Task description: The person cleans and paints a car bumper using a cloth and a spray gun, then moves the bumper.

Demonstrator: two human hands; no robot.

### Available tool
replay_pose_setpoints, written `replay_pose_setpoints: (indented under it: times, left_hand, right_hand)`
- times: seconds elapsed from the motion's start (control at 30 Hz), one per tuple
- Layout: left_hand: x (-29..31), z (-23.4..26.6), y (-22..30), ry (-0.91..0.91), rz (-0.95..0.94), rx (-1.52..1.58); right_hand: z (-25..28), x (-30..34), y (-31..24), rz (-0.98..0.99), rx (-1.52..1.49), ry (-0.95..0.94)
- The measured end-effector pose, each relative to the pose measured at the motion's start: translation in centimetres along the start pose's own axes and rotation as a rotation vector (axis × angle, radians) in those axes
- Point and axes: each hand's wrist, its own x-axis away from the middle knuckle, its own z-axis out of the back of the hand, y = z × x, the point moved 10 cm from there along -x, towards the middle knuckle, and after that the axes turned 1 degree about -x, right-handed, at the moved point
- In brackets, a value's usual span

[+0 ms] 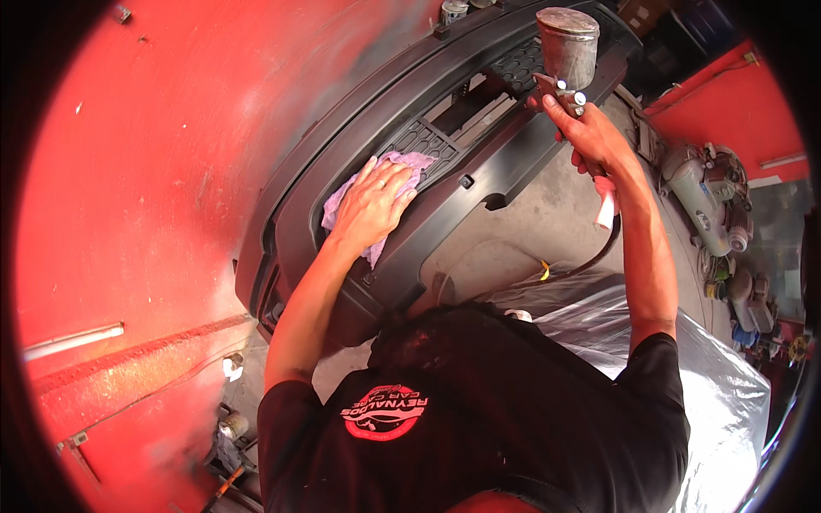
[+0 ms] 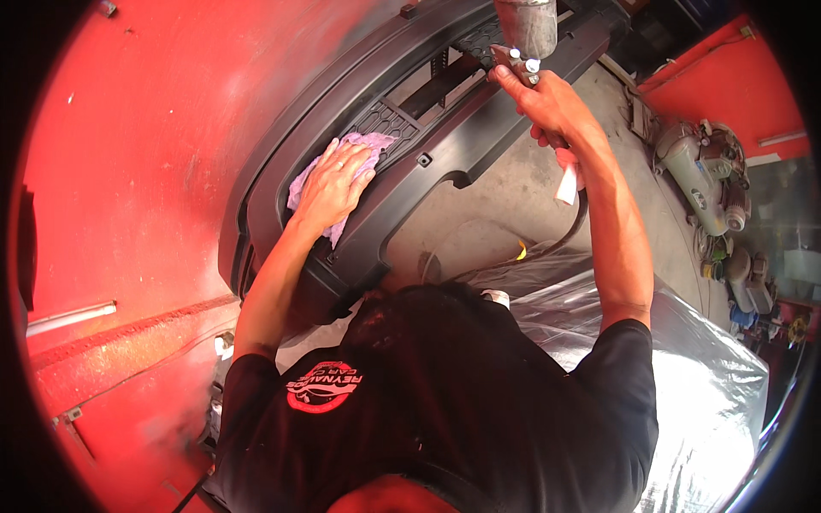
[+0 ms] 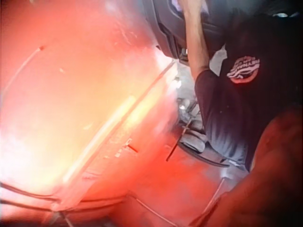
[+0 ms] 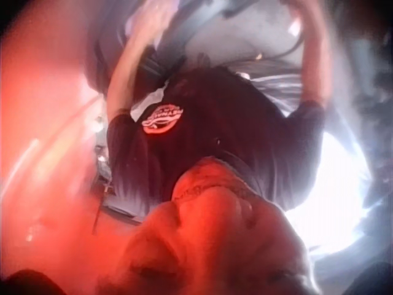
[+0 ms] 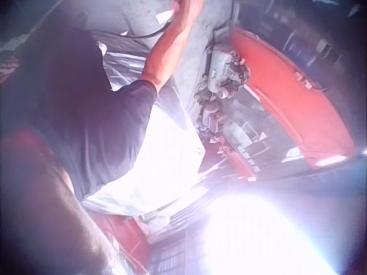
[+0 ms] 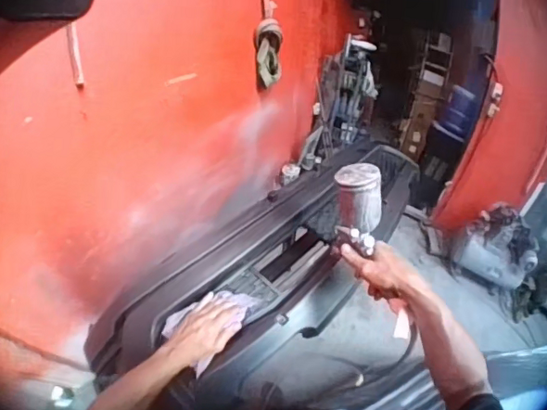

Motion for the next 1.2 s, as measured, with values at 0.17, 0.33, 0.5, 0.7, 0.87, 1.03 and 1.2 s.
replay_pose_setpoints:
  times: [0.17, 0.33, 0.5, 0.7, 0.87, 1.03, 1.2]
  left_hand:
    - [3.7, 1.3, -1.0, 0.061, 0.164, 0.075]
    - [8.1, 4.3, -0.1, 0.358, 0.099, -0.001]
    - [8.9, 5.3, 2.9, 0.414, 0.262, -0.131]
    - [12.5, 8.4, 7.0, 0.629, 0.556, -0.147]
    - [22.0, 9.8, 4.7, 0.68, 0.928, -0.269]
    - [31.5, 11.2, 3.8, 0.84, 1.158, 0.059]
    - [41.8, 11.7, 2.6, 0.885, 1.23, 0.461]
  right_hand:
    - [-5.9, 2.2, -4.4, 0.117, -0.101, -0.246]
    - [-11.3, 4.9, -7.0, 0.178, -0.235, -0.482]
    - [-14.2, 8.0, -9.4, 0.245, -0.282, -0.55]
    - [-13.3, 8.2, -8.8, 0.333, -0.328, -0.652]
    - [-14.9, 11.1, -10.2, 0.343, -0.411, -0.755]
    - [-19.8, 19.1, -12.1, 0.302, -0.318, -0.782]
    - [-28.3, 26.7, -16.7, 0.273, -0.343, -0.88]
